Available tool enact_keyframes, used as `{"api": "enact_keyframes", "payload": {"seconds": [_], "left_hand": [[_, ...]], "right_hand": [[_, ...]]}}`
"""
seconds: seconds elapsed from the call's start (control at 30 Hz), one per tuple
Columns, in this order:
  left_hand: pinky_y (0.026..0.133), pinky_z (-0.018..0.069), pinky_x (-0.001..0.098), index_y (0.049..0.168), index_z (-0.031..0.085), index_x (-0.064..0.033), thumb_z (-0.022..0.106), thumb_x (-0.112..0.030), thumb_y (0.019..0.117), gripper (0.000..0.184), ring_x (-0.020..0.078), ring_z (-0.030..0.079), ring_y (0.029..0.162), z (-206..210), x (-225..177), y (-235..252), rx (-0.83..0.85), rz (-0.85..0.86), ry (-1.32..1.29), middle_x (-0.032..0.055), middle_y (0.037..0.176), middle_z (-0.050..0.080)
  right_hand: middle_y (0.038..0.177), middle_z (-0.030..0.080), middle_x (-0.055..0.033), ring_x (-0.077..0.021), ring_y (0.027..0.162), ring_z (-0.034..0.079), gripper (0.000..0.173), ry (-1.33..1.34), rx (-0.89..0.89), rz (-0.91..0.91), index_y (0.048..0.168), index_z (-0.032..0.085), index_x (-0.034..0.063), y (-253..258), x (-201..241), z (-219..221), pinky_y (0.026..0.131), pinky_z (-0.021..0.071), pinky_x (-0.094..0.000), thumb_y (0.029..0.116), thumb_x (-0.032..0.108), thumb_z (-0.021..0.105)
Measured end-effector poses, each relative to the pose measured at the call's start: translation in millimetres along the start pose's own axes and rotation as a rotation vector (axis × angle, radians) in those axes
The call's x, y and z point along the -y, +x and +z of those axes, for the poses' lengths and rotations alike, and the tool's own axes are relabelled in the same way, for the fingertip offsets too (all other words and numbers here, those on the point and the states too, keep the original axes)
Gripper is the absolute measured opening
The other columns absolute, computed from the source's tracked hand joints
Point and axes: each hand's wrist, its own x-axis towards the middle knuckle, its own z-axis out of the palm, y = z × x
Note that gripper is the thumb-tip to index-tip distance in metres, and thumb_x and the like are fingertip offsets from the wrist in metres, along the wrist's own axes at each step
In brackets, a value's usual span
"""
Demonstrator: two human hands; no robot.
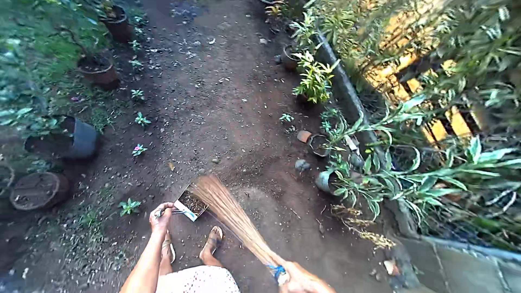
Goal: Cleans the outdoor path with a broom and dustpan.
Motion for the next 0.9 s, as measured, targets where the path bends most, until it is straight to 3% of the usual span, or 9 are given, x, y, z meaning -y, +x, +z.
{"api": "enact_keyframes", "payload": {"seconds": [0.13,0.23,0.33,0.47,0.6,0.77,0.83,0.9], "left_hand": [[0.086,0.0531,0.0308,0.107,0.065,0.0169,0.047,0.005,0.0912,0.026,0.0162,0.067,0.088,-39,26,-48,-0.167,-0.089,-0.102,0.0233,0.1,0.07],[0.088,0.0525,0.0326,0.107,0.065,0.0178,0.045,0.006,0.0919,0.028,0.0196,0.067,0.091,-48,41,-67,-0.275,-0.137,-0.142,0.0253,0.102,0.07],[0.09,0.0524,0.0345,0.107,0.066,0.0162,0.046,0.004,0.0929,0.028,0.0215,0.067,0.093,-50,47,-67,-0.332,-0.167,-0.123,0.0253,0.103,0.07],[0.097,0.0515,0.0414,0.11,0.068,0.0145,0.046,0.006,0.096,0.027,0.0287,0.069,0.1,-49,34,-48,-0.232,-0.244,-0.035,0.0266,0.107,0.071],[0.096,0.0504,0.0453,0.105,0.07,0.0114,0.05,0.005,0.0973,0.023,0.0302,0.068,0.097,-49,32,-31,-0.216,-0.287,-0.013,0.0244,0.101,0.071],[0.099,0.0489,0.0547,0.109,0.071,0.007,0.051,0.003,0.0984,0.023,0.0372,0.068,0.105,-52,37,-19,-0.064,-0.3,0.05,0.0246,0.107,0.071],[0.098,0.0486,0.0575,0.106,0.072,0.0055,0.053,0.002,0.0976,0.021,0.0391,0.068,0.105,-51,37,-14,-0.028,-0.278,0.071,0.0246,0.106,0.072],[0.096,0.0484,0.0607,0.105,0.072,0.006,0.054,0.003,0.0966,0.021,0.042,0.068,0.103,-49,38,-13,0.0,-0.215,0.084,0.0262,0.105,0.072]], "right_hand": [[0.126,0.064,-0.0289,-0.0437,0.109,0.066,0.118,-0.17,-0.023,-0.075,0.166,0.011,0.027,10,39,-65,0.094,0.0508,-0.0634,0.075,0.012,0.084],[0.129,0.061,-0.03,-0.0439,0.111,0.064,0.117,-0.171,-0.083,-0.144,0.166,0.011,0.0216,56,103,-91,0.094,0.0504,-0.0629,0.0743,0.008,0.083],[0.135,0.057,-0.0306,-0.0438,0.116,0.061,0.117,-0.17,-0.113,-0.206,0.166,0.007,0.019,124,171,-95,0.098,0.0487,-0.0616,0.0754,0.006,0.08],[0.137,0.058,-0.0283,-0.0449,0.125,0.058,0.11,-0.462,-0.084,-0.055,0.166,0.004,0.0281,196,226,-71,0.102,0.0454,-0.0632,0.084,0.015,0.076],[0.132,0.061,-0.031,-0.0487,0.121,0.06,0.108,-0.664,0.089,0.077,0.166,0.0,0.0309,165,189,-45,0.099,0.0465,-0.0658,0.0885,0.016,0.073],[0.13,0.062,-0.0291,-0.0447,0.112,0.064,0.118,-0.316,0.098,0.056,0.165,0.016,0.0266,39,102,-53,0.095,0.0502,-0.0642,0.0717,0.012,0.087],[0.136,0.058,-0.0277,-0.0409,0.115,0.064,0.121,-0.202,0.064,0.082,0.165,0.014,0.0257,6,85,-53,0.097,0.0508,-0.06,0.069,0.012,0.087],[0.14,0.054,-0.0271,-0.0384,0.118,0.063,0.125,-0.114,0.024,0.114,0.165,0.007,0.0255,5,79,-47,0.099,0.0508,-0.057,0.0691,0.01,0.086]]}}
